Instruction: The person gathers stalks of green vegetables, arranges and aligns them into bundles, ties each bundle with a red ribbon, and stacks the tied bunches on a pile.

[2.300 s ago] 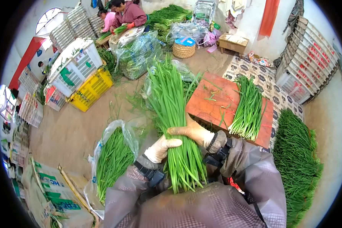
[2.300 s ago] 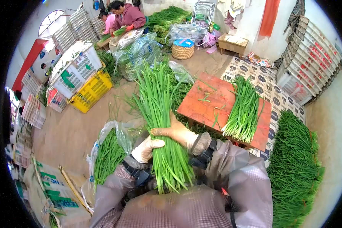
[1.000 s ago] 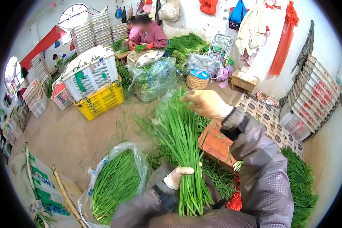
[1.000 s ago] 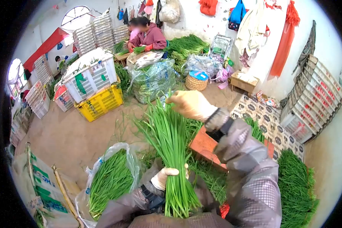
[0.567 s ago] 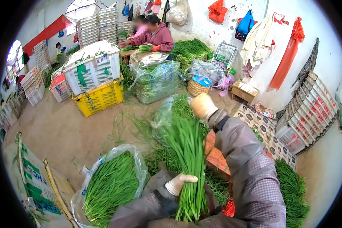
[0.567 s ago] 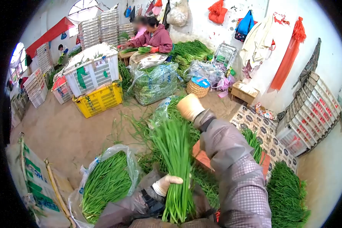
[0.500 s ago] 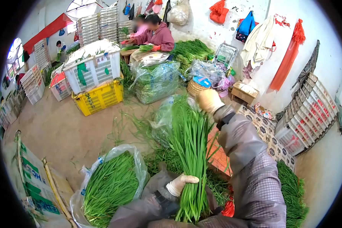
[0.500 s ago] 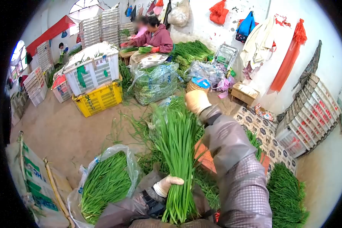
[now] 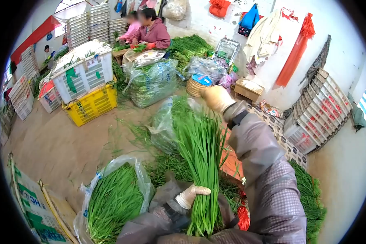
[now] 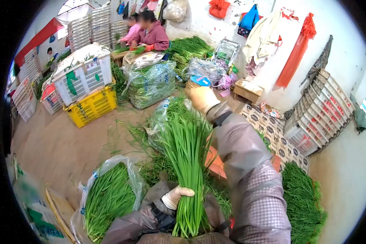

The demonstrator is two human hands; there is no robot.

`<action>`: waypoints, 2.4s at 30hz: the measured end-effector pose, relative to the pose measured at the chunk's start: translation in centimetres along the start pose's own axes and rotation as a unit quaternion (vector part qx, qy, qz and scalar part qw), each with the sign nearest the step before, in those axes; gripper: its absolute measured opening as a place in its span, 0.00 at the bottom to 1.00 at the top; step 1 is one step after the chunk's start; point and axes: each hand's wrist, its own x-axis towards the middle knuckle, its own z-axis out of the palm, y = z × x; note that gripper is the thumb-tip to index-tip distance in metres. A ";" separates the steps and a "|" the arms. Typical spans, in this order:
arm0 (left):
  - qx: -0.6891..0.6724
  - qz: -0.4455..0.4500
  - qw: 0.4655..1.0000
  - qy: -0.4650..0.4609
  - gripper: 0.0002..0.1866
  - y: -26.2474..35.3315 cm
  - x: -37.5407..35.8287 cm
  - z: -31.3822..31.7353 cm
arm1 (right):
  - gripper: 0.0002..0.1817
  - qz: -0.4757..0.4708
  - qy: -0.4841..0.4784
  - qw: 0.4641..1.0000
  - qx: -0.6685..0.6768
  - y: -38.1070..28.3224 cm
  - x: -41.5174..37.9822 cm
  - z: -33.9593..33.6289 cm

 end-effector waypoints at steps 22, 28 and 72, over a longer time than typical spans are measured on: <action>-0.026 -0.090 0.994 -0.059 0.24 -1.1 0.8 0.5 | 0.35 -0.204 -0.034 0.975 0.085 -0.9 -6.7 -2.7; -0.008 -0.062 0.996 -0.067 0.23 -0.8 0.3 2.7 | 0.09 0.049 -0.064 0.992 -0.092 2.8 -4.8 -2.8; 0.224 -0.109 0.962 -0.110 0.28 2.2 21.1 17.9 | 0.21 0.180 0.190 0.409 0.874 10.1 -33.6 -4.5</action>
